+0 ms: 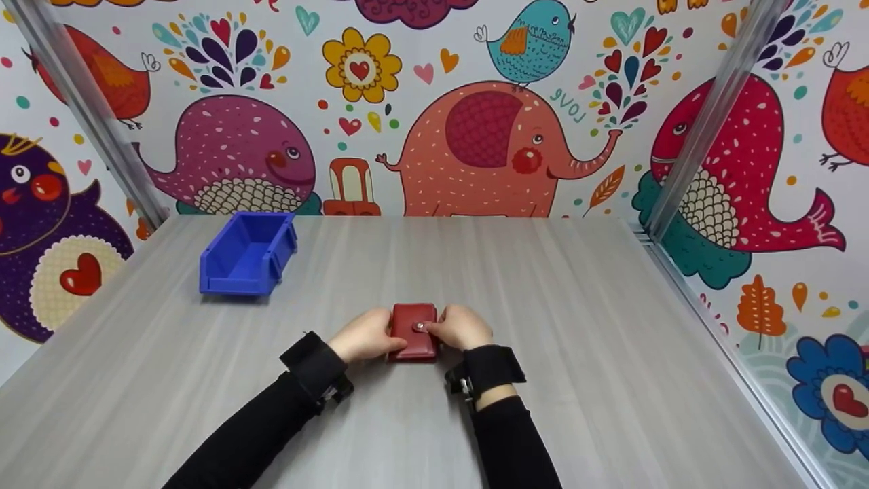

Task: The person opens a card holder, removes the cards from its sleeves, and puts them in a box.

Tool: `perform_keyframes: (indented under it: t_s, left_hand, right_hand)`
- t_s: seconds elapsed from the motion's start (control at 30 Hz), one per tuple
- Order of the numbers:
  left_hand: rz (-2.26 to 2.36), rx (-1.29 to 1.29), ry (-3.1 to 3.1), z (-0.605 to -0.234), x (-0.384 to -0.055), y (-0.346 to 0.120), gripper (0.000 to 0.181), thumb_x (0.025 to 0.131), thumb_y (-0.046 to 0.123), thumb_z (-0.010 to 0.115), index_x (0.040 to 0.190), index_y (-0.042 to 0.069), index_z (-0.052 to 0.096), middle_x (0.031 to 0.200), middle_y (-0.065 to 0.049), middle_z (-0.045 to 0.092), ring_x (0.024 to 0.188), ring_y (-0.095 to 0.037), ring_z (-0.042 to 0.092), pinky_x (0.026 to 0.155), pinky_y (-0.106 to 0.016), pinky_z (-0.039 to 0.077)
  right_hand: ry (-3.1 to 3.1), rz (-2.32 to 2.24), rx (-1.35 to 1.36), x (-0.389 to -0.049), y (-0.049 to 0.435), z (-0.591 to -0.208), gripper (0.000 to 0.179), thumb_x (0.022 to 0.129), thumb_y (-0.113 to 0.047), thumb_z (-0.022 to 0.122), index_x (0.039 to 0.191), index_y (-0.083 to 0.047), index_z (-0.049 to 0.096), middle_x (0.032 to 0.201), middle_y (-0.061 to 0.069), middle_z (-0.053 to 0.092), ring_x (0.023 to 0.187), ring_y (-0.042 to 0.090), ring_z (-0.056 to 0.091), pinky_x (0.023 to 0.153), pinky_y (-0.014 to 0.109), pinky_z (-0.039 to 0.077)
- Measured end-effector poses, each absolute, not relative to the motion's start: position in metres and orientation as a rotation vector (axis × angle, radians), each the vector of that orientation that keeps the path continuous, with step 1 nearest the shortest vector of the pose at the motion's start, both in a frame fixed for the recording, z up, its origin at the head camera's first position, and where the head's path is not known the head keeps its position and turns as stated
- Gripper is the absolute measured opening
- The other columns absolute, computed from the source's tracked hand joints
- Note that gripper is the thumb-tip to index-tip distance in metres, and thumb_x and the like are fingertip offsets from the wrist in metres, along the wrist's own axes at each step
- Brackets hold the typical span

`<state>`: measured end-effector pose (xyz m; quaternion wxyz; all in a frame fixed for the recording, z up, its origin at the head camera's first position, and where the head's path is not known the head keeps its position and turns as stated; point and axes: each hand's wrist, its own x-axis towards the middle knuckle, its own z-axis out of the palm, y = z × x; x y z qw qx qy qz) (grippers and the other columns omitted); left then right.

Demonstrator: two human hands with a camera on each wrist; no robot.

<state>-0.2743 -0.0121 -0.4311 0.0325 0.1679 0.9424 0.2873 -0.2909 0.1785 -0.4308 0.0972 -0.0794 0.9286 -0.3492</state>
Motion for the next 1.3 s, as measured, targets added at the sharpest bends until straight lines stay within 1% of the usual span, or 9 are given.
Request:
perform_keyframes:
  t_s: [0.1, 0.23, 0.37, 0.47, 0.67, 0.93, 1.17, 1.3]
  left_hand:
    - [0.873, 0.513, 2.904, -0.431, -0.274, -0.012, 0.030, 0.078, 0.018, 0.078, 0.099, -0.001, 0.065, 0.091, -0.010, 0.067, 0.080, -0.023, 0.061, 0.075, -0.038, 0.049]
    - [0.854, 0.505, 2.903, -0.432, -0.275, -0.013, 0.026, 0.079, 0.019, 0.077, 0.094, 0.001, 0.066, 0.087, -0.009, 0.066, 0.074, -0.020, 0.057, 0.071, -0.037, 0.048]
    - [0.837, 0.493, 2.899, -0.432, -0.275, -0.015, 0.025, 0.080, 0.019, 0.077, 0.093, 0.001, 0.066, 0.087, -0.009, 0.066, 0.074, -0.021, 0.057, 0.071, -0.038, 0.048]
    - [0.835, 0.485, 2.898, -0.431, -0.274, -0.016, 0.027, 0.080, 0.019, 0.078, 0.095, 0.000, 0.066, 0.089, -0.011, 0.067, 0.078, -0.023, 0.060, 0.074, -0.039, 0.049]
    - [0.796, 0.434, 2.916, -0.429, -0.274, -0.015, 0.029, 0.080, 0.021, 0.078, 0.097, 0.001, 0.067, 0.092, -0.010, 0.068, 0.081, -0.024, 0.062, 0.075, -0.039, 0.050]
    - [0.746, 0.348, 2.943, -0.428, -0.271, -0.014, 0.034, 0.082, 0.027, 0.078, 0.103, 0.002, 0.067, 0.098, -0.011, 0.070, 0.088, -0.027, 0.066, 0.075, -0.042, 0.051]
    - [0.664, 0.271, 2.972, -0.429, -0.270, -0.011, 0.034, 0.083, 0.032, 0.078, 0.101, 0.006, 0.068, 0.097, -0.009, 0.070, 0.088, -0.026, 0.066, 0.073, -0.043, 0.051]
    - [0.576, 0.204, 2.998, -0.428, -0.269, -0.010, 0.036, 0.083, 0.038, 0.077, 0.098, 0.007, 0.069, 0.096, -0.010, 0.069, 0.089, -0.029, 0.065, 0.076, -0.047, 0.049]
  right_hand:
    - [2.765, -1.032, -0.234, -0.290, 0.178, -0.431, 0.028, 0.092, -0.022, 0.069, 0.072, -0.005, 0.059, 0.063, -0.001, 0.052, 0.056, 0.011, 0.044, 0.052, 0.024, 0.035]
    - [2.794, -1.015, -0.250, -0.290, 0.177, -0.432, 0.026, 0.091, -0.019, 0.068, 0.072, -0.004, 0.060, 0.063, -0.001, 0.052, 0.056, 0.012, 0.045, 0.052, 0.024, 0.035]
    - [2.813, -1.016, -0.263, -0.289, 0.174, -0.434, 0.024, 0.091, -0.017, 0.068, 0.073, -0.004, 0.061, 0.063, -0.001, 0.051, 0.056, 0.012, 0.045, 0.052, 0.024, 0.036]
    - [2.821, -1.019, -0.273, -0.289, 0.173, -0.434, 0.025, 0.091, -0.018, 0.069, 0.072, -0.004, 0.061, 0.062, -0.001, 0.050, 0.056, 0.012, 0.045, 0.052, 0.024, 0.035]
    - [2.842, -1.003, -0.280, -0.289, 0.172, -0.435, 0.027, 0.090, -0.020, 0.070, 0.070, -0.006, 0.058, 0.061, -0.002, 0.048, 0.056, 0.012, 0.044, 0.052, 0.025, 0.034]
    - [2.931, -0.939, -0.267, -0.288, 0.170, -0.434, 0.022, 0.087, -0.019, 0.073, 0.073, -0.006, 0.062, 0.063, -0.001, 0.053, 0.057, 0.013, 0.048, 0.052, 0.027, 0.038]
    - [3.091, -0.889, -0.311, -0.289, 0.166, -0.429, 0.013, 0.086, -0.014, 0.073, 0.076, -0.008, 0.066, 0.068, -0.001, 0.057, 0.062, 0.016, 0.051, 0.057, 0.032, 0.041]
    - [3.165, -0.776, -0.371, -0.289, 0.160, -0.425, 0.011, 0.087, -0.015, 0.073, 0.078, -0.010, 0.069, 0.070, 0.000, 0.060, 0.064, 0.017, 0.054, 0.059, 0.035, 0.044]
